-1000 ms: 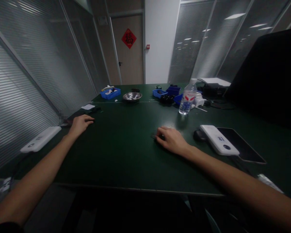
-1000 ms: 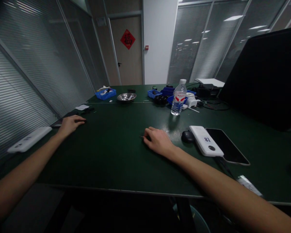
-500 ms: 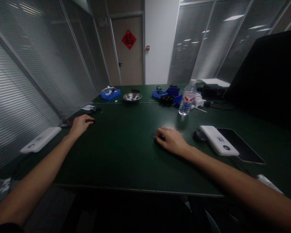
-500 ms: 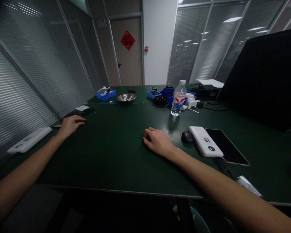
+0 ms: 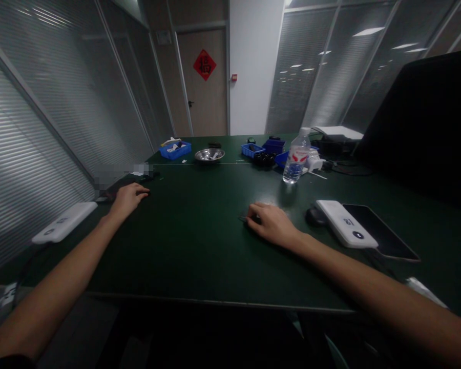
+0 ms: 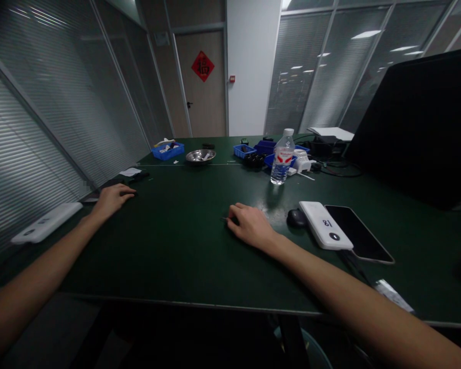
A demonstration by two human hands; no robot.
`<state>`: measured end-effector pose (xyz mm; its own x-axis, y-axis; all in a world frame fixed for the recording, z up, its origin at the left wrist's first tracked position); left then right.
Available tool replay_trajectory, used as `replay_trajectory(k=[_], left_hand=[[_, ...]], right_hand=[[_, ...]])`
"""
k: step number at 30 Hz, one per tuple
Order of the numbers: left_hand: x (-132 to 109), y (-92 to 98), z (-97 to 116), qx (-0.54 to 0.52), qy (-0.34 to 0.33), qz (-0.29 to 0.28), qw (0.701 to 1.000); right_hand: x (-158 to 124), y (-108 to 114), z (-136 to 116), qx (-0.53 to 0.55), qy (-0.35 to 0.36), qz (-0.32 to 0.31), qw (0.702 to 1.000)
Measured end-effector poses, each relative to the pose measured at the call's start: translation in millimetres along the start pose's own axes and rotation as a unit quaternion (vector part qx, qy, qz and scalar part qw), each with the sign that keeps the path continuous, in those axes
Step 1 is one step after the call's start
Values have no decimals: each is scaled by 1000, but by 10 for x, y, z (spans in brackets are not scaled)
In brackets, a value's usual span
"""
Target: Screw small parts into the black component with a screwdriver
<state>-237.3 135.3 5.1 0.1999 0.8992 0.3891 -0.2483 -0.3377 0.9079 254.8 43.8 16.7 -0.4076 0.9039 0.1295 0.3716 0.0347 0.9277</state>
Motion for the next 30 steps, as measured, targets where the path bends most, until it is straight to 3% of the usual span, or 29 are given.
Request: replay_trajectory(k=[21, 30], left_hand=[[-20, -27, -99, 24, -2, 12, 1000], [-39, 16, 79, 91, -10, -20, 996]], right_hand=[[-9, 21, -11, 6, -3, -6, 1000], [0, 5, 1, 1, 2, -3, 1000]])
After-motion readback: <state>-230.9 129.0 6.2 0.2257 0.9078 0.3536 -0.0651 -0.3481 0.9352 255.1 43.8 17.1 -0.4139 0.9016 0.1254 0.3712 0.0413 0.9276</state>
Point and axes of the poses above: each hand's wrist, its own x-axis towards the middle knuckle, its own y-axis out of the back of the hand, z = x × y, the point moved 5 cm from there along x, towards the middle knuckle, and after that the axes turned 9 degrees about -y, right-handed, at the moved point
